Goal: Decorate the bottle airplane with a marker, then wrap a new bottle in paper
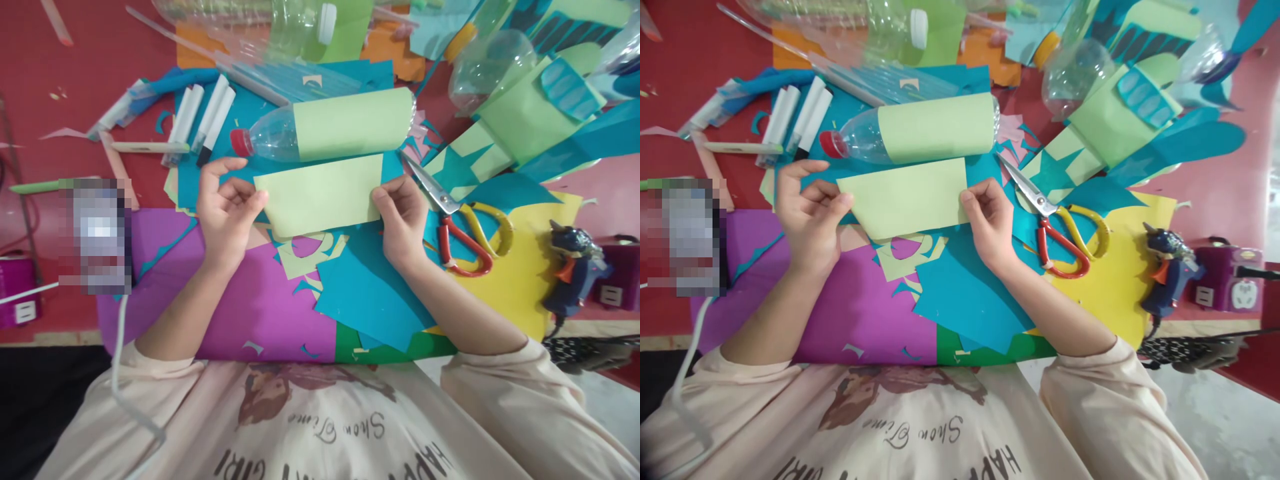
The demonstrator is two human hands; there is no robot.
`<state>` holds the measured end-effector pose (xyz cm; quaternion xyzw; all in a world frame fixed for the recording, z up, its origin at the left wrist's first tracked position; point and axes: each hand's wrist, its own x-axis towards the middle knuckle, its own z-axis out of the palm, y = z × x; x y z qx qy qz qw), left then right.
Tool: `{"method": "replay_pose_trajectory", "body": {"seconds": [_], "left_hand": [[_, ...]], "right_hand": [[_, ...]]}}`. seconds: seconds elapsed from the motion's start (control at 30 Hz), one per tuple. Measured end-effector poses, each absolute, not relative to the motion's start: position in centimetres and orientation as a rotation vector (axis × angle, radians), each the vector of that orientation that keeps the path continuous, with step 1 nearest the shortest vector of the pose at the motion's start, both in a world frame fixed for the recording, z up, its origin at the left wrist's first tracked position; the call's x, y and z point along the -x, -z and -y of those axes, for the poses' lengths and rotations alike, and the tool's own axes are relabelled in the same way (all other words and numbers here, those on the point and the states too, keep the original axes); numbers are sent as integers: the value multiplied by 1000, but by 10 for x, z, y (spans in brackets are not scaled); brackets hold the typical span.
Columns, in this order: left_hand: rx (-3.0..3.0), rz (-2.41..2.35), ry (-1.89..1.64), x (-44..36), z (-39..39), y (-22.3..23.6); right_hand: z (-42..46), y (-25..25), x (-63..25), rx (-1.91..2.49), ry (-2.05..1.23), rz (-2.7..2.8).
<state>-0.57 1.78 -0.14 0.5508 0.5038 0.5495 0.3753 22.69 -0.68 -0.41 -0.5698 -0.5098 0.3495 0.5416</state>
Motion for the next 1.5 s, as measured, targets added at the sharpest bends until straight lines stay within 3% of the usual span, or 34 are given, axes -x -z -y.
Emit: {"method": "replay_pose_trajectory", "body": {"seconds": [0.47,1.5], "left_hand": [[-1595,-1357,-1179,1,-8,0],[-1677,-1400,-1262,5,-10,3]], "right_hand": [[4,8,-229,1346,-831,1149],[5,7,-228,1318,-798,1160]]}}
